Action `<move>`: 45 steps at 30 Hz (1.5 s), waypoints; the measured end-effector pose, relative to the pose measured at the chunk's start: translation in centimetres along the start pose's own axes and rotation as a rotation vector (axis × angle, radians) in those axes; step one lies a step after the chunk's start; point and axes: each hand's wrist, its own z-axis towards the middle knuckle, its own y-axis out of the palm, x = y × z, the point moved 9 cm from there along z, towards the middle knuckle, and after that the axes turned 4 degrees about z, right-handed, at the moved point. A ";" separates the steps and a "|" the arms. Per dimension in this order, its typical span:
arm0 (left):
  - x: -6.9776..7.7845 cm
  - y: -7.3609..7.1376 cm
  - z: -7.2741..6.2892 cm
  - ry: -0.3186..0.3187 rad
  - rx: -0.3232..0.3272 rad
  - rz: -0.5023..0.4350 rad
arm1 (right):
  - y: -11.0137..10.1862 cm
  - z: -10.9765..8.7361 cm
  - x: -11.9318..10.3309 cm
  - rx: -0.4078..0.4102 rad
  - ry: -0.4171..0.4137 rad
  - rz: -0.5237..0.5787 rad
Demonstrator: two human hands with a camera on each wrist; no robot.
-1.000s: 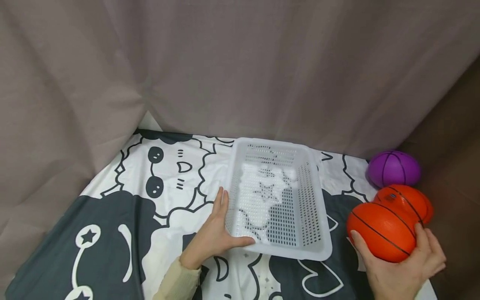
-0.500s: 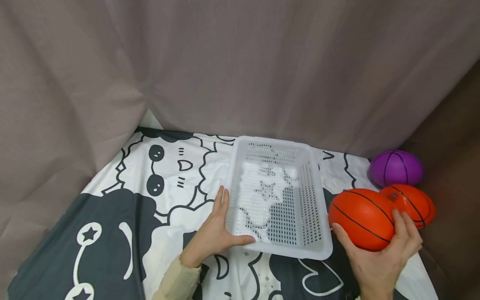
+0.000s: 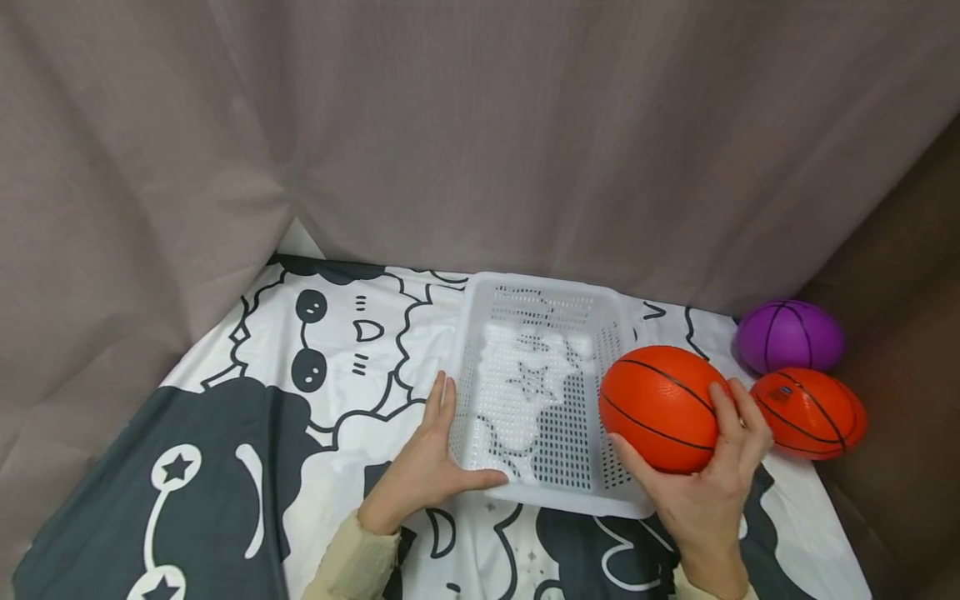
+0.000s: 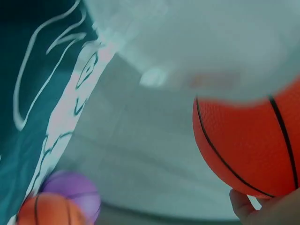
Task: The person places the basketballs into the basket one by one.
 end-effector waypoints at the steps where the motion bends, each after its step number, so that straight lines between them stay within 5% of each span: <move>1: 0.0 0.0 0.0 -0.001 0.000 -0.002 | 0.6 0.0 -0.2 -0.030 -0.005 0.008; 9: -0.2 0.2 -0.4 -0.013 -0.009 -0.013 | 6.0 -1.0 -0.8 -0.293 -0.042 0.026; 16: -0.9 -0.2 -1.4 -0.035 -0.001 -0.013 | 9.9 -2.9 0.6 -0.510 0.059 -0.037; 31: -0.4 0.0 -0.4 -0.009 0.009 -0.015 | 10.9 -2.7 1.5 -0.751 0.111 -0.187; 34: -0.3 0.1 -0.2 -0.012 0.005 -0.019 | 9.1 -0.8 1.8 -0.728 0.146 -0.143; 38: -0.1 0.2 -0.1 -0.011 0.004 -0.019 | 4.7 3.7 3.7 -0.532 0.130 -0.131; 41: -0.1 0.1 -0.1 -0.014 0.004 -0.019 | 1.2 6.8 7.0 -0.350 0.144 -0.216; 45: -0.2 0.2 -0.1 -0.029 -0.002 -0.010 | -2.0 8.7 13.8 -0.305 0.297 -0.372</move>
